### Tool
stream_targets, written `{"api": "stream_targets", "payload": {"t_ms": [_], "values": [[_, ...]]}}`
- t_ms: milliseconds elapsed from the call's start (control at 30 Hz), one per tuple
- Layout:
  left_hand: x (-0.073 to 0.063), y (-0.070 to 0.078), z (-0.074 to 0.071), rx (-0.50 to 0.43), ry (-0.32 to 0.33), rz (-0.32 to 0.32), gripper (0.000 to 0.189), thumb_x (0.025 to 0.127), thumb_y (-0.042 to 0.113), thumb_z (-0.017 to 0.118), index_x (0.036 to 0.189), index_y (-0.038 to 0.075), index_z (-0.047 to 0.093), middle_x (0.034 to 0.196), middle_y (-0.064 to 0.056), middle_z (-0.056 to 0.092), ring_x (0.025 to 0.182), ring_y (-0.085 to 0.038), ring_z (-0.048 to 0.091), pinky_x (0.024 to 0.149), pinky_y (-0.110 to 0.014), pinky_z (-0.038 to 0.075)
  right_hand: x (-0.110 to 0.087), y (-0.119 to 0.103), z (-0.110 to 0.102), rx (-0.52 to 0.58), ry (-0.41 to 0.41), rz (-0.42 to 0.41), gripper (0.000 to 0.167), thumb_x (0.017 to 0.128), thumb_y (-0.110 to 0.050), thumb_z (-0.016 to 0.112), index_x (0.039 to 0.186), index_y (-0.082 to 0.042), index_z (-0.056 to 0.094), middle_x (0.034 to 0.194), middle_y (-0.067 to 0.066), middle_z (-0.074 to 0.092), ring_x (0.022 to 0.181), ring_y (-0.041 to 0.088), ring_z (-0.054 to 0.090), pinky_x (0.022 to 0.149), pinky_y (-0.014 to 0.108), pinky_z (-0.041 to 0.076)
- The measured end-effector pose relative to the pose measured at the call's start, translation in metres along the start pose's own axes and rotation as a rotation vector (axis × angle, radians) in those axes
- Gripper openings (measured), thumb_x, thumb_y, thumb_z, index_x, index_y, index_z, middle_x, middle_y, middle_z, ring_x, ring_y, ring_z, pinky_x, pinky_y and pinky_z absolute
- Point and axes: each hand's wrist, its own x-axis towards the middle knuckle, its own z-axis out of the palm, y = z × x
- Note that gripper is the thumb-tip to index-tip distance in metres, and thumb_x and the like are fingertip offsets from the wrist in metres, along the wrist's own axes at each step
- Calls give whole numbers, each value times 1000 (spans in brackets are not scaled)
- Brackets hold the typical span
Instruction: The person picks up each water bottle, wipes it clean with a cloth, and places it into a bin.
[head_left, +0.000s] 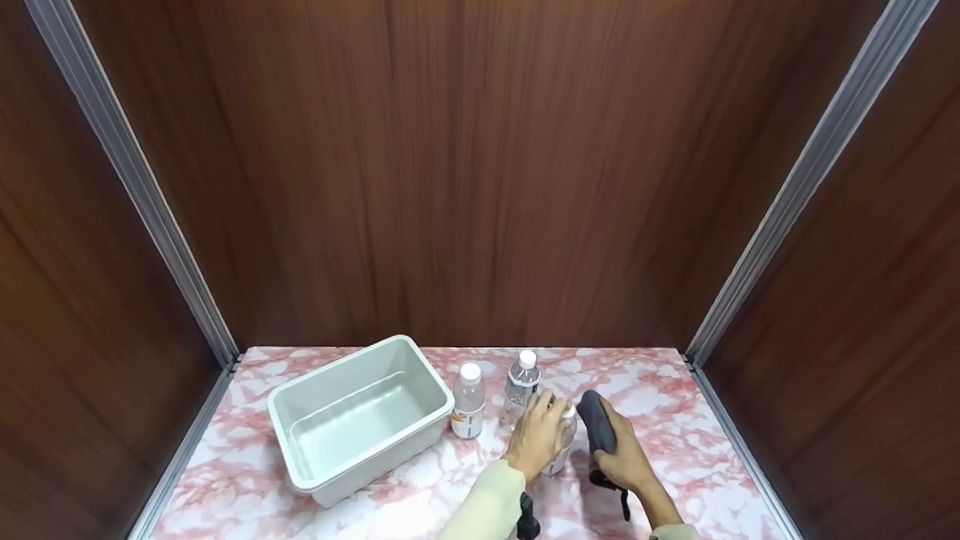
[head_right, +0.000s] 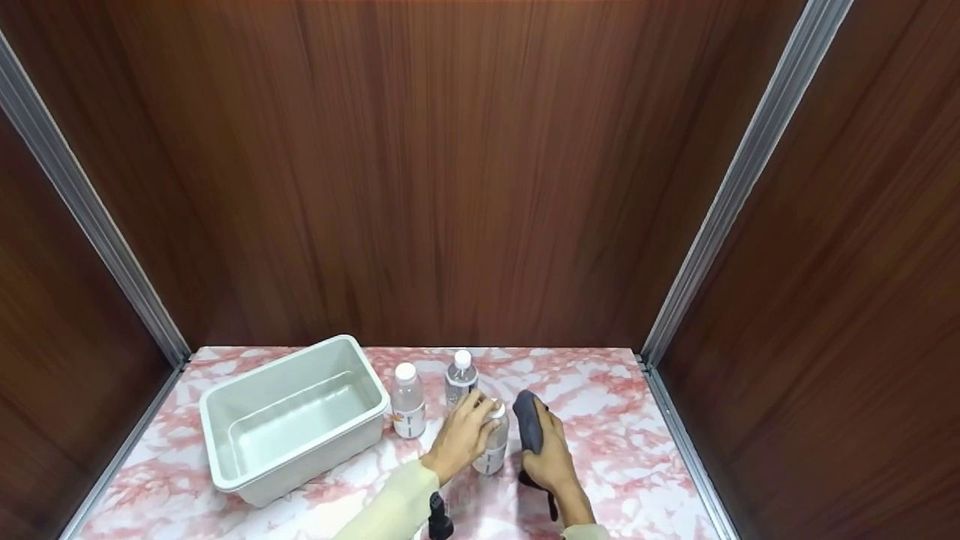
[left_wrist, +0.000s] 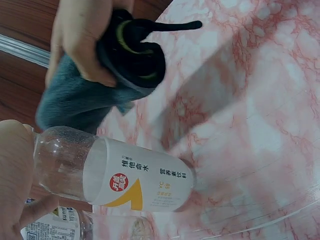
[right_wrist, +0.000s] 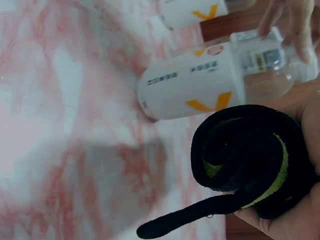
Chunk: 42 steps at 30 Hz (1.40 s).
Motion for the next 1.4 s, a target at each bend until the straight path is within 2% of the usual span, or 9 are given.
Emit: {"api": "stream_targets", "payload": {"t_ms": [267, 500, 767, 1000, 1133, 1400], "values": [[0, -2, -2, -52, -38, -42, 20, 90, 24, 73, 107, 14, 68, 99, -2, 59, 92, -17, 63, 80, -30, 57, 0, -20, 0, -18, 23, -78, 95, 70, 9, 61, 159, -10, 33, 151, 33, 39, 129, 44, 48, 94, 47, 47], [-1, -4, -3, -58, -63, -49, 20, 91, 24, 72, 107, 14, 69, 99, -2, 58, 92, -17, 62, 81, -29, 56, -3, -27, 3, -56, 39, -123, 95, 68, 8, 62, 157, -9, 35, 148, 34, 43, 123, 43, 52, 92, 47, 47], [-2, -2, -5, -92, -78, -52, 20, 93, 21, 69, 111, 12, 69, 101, -3, 59, 95, -17, 61, 85, -29, 56, -9, -29, 9, -21, 34, -88, 96, 68, 9, 63, 158, -9, 34, 148, 35, 41, 120, 41, 53, 91, 44, 48], [-2, -4, -3, -94, -46, -42, 17, 93, 20, 65, 108, 12, 70, 99, -4, 59, 93, -18, 60, 84, -30, 55, -14, -30, 19, 17, 20, -46, 98, 71, 9, 60, 161, -11, 27, 149, 36, 33, 114, 40, 56, 84, 38, 51], [-1, -3, -3, -100, -30, -47, 14, 96, 18, 61, 105, 12, 70, 97, -5, 58, 90, -18, 60, 83, -32, 55, -17, -31, 27, 16, 28, -45, 101, 72, 10, 59, 163, -13, 20, 151, 37, 27, 112, 42, 56, 81, 40, 52], [0, -3, -5, -87, -29, -42, 15, 99, 18, 58, 105, 13, 71, 96, -4, 61, 88, -19, 62, 80, -32, 55, -23, -33, 40, -47, 99, -81, 101, 72, 11, 60, 162, -7, 18, 151, 37, 25, 124, 52, 53, 87, 49, 53]]}}
